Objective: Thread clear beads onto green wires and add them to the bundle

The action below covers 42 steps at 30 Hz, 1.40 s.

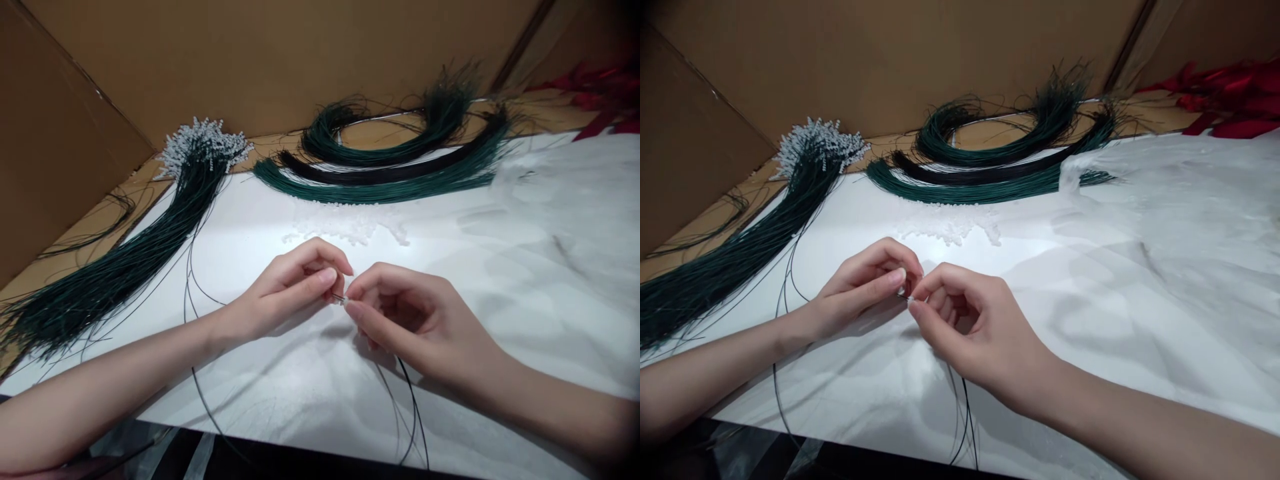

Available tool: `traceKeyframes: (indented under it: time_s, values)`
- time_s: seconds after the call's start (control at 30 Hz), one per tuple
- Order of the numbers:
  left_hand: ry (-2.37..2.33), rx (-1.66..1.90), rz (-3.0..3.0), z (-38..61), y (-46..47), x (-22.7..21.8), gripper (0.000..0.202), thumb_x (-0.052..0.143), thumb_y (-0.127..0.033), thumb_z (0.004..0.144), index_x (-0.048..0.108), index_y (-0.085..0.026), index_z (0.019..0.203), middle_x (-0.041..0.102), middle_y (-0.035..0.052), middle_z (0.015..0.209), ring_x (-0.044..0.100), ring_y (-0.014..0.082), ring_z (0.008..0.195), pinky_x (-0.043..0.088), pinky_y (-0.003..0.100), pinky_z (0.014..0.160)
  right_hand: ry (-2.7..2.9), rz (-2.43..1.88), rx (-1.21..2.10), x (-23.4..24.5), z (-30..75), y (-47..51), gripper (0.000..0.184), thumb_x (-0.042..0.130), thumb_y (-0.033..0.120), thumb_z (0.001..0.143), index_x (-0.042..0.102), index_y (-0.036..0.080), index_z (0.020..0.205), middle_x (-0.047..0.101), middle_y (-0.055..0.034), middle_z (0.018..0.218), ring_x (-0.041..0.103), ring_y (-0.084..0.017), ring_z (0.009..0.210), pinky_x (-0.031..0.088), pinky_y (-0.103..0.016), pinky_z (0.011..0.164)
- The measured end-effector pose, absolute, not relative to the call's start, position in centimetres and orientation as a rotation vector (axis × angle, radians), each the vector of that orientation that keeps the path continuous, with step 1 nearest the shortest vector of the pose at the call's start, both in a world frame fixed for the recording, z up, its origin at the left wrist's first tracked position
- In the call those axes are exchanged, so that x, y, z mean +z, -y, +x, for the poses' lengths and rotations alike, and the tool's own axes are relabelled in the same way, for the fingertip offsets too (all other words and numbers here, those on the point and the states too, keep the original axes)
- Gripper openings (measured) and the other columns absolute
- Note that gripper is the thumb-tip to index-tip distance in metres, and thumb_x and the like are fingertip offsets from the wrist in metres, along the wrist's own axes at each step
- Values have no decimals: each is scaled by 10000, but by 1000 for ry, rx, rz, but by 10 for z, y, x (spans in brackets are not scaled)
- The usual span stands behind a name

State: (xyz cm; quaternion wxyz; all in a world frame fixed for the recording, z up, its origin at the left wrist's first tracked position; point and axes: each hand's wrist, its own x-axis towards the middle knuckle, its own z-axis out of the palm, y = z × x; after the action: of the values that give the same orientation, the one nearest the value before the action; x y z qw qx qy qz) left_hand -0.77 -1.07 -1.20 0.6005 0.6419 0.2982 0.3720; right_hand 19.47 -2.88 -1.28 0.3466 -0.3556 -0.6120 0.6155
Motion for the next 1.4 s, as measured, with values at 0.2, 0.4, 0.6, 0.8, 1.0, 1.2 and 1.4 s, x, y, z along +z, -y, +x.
traceKeyframes:
  time_s: [0.2,0.4,0.6,0.8,1.0,1.2,1.4]
  values:
    - [-717,678,1597,-12,12,-11,160,510,-356,984,507,-198,1006,477,4,799,426,106,649,334,242,552,1561,-906,1612,-12,194,30,85,696,197,855,611,197,861,543,46,620,482,-69,520,436,-183,486]
    - [-761,640,1809,-10,11,-9,298,421,-425,1004,496,-184,847,466,14,759,424,134,684,348,276,609,1524,-888,1610,-13,193,31,112,710,143,833,614,195,855,560,52,623,495,-60,506,396,-171,454]
    - [-779,611,1976,-6,11,-5,288,408,-372,1012,469,-183,803,498,19,776,457,132,699,351,268,609,1563,-919,1574,-13,194,32,76,682,160,856,616,193,840,572,45,620,511,-65,509,421,-177,465]
    - [-813,612,2013,-5,12,-5,292,401,-363,1014,474,-184,795,510,13,756,472,130,688,366,264,603,1574,-978,1527,-12,192,33,79,701,222,856,634,189,831,594,32,590,554,-82,498,438,-190,458]
    - [-792,602,2047,-6,12,-4,309,389,-344,1020,473,-179,772,506,8,733,467,124,665,366,256,596,1477,-976,1640,-12,192,31,236,790,279,788,581,204,869,589,56,561,563,-91,468,471,-203,461]
    - [-776,570,2042,-7,11,-4,315,412,-305,1015,442,-174,730,444,-19,674,415,98,612,345,239,574,1459,-964,1700,-13,192,30,333,817,247,764,511,224,894,603,73,576,583,-100,490,485,-209,479]
    - [-784,553,2086,-7,11,-2,322,400,-309,1018,432,-176,726,438,-18,675,419,99,619,345,240,577,1471,-943,1731,-13,194,30,340,818,215,763,501,227,886,600,77,587,580,-94,503,472,-202,485]
